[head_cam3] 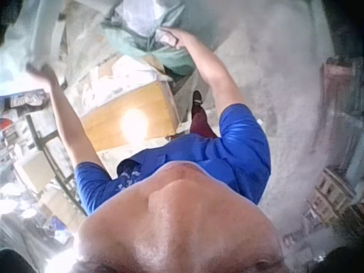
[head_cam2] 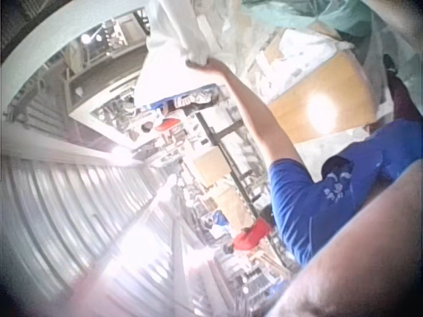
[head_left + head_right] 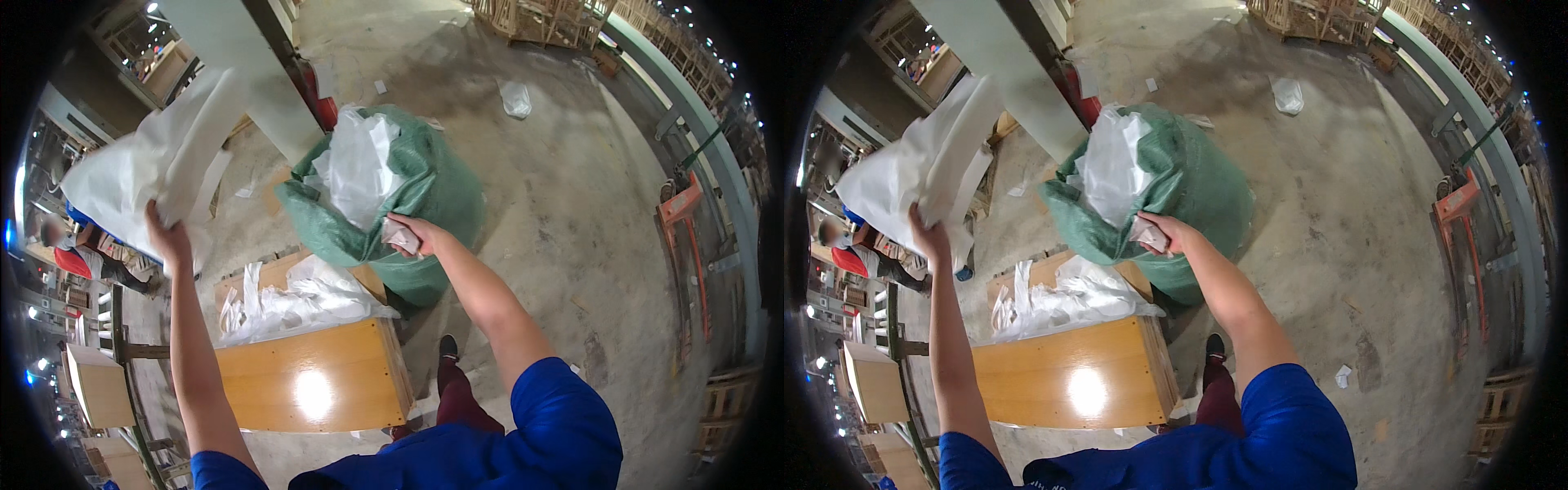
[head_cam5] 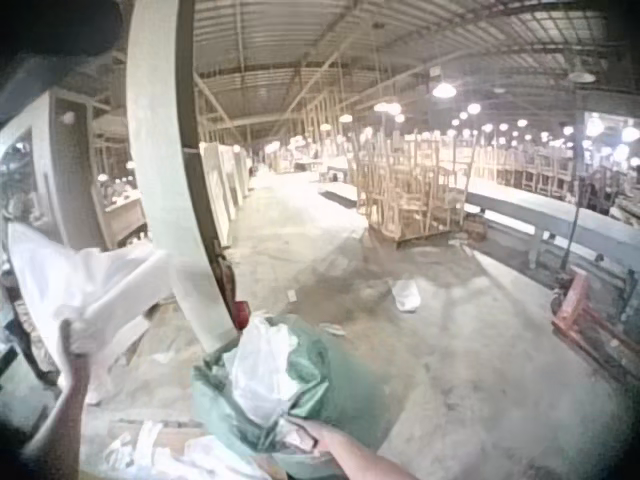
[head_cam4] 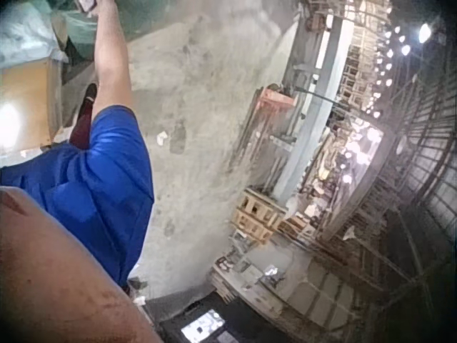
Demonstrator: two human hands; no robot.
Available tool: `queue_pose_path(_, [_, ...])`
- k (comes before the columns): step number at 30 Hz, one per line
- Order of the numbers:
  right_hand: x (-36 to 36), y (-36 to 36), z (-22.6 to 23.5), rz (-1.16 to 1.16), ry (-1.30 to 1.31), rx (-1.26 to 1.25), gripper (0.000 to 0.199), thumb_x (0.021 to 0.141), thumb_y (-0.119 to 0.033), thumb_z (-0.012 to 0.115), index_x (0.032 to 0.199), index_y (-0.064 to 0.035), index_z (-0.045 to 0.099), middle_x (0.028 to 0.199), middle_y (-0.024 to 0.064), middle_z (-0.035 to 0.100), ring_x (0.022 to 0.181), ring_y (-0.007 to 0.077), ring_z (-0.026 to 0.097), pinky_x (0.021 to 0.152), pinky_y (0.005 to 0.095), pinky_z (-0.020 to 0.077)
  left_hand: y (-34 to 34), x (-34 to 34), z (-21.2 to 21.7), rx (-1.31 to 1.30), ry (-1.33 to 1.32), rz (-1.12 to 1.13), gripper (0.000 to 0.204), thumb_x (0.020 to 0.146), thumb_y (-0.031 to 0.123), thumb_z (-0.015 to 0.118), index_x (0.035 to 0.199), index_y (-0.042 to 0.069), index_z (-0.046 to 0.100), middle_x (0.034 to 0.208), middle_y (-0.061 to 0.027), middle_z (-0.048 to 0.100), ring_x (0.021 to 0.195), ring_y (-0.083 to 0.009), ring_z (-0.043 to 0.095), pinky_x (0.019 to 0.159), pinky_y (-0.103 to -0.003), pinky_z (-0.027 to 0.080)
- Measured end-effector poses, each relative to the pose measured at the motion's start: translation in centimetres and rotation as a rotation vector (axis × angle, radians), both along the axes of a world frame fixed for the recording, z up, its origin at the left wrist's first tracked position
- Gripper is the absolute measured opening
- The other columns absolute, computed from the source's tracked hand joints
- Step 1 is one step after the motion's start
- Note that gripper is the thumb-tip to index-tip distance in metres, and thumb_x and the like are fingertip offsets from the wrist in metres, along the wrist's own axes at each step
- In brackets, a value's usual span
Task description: The person wipes the surface of wooden furniture parts with a white cloth. They remove protective plastic film from the wood, wipe the surface, and place the parts onto a roller conveyor. The person handles multiple wooden pieces sequentially in a workshop environment.
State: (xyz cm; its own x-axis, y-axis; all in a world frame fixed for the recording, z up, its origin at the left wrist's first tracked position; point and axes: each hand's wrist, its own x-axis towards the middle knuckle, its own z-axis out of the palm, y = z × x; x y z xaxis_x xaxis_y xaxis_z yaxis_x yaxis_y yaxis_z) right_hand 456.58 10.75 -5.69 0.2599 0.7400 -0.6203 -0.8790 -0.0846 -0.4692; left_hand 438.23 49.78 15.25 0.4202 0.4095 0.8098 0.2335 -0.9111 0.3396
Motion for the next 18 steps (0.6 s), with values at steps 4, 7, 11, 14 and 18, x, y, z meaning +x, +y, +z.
queue_pose_path(4, [3.6,-2.3,-2.4,0.109,0.003,0.223,0.036,0.085,-0.044,0.06,0.091,-0.0087,0.061,0.078,0.0053,0.064,0.058,0.0162,0.06,0.044,0.0306,0.0483,-5.6,14.9,-5.6,-0.118,0.18,-0.213,0.066,0.065,-0.007,0.061,0.128,0.007,0.047,0.114,-0.0176,0.059,0.104,-0.0267,0.058,0.087,-0.035,0.046])
queue_pose_path(7, [0.9,-1.5,-2.1,0.269,-0.012,0.292,0.034,0.088,-0.041,0.057,0.092,-0.0069,0.06,0.078,0.0062,0.064,0.059,0.0166,0.062,0.04,0.0311,0.0488,-10.0,18.7,-14.7,-0.694,0.801,-0.596,0.046,0.07,-0.001,0.064,0.114,0.003,0.053,0.098,-0.0128,0.062,0.09,-0.0187,0.057,0.082,-0.035,0.047])
queue_pose_path(11, [1.6,-6.2,-3.5,0.3,0.104,0.46,0.032,0.089,-0.037,0.056,0.089,-0.0048,0.06,0.076,0.0072,0.064,0.064,0.0153,0.063,0.049,0.0292,0.0509,-26.8,22.1,-30.5,-0.524,1.642,-1.001,0.039,0.085,0.015,0.055,0.122,0.006,0.05,0.119,-0.0151,0.055,0.107,-0.0247,0.052,0.094,-0.033,0.039])
queue_pose_path(14, [0.9,-9.6,-2.6,0.126,0.012,0.312,0.027,0.087,-0.03,0.059,0.085,-0.0033,0.061,0.071,0.0082,0.063,0.065,0.0153,0.062,0.055,0.0266,0.0478,-33.1,25.3,-33.8,-0.692,1.895,-1.141,0.042,0.085,0.024,0.057,0.123,0.009,0.049,0.125,-0.0138,0.051,0.107,-0.0212,0.052,0.094,-0.033,0.039])
queue_pose_path(18, [0.3,-13.3,-0.2,0.064,-0.066,0.306,0.024,0.086,-0.026,0.06,0.081,-0.0029,0.063,0.066,0.0079,0.062,0.058,0.0152,0.059,0.053,0.0261,0.046,-33.5,27.0,-35.5,-0.066,1.367,-1.351,0.043,0.084,0.028,0.058,0.122,0.009,0.05,0.121,-0.014,0.052,0.11,-0.0248,0.05,0.097,-0.034,0.037])
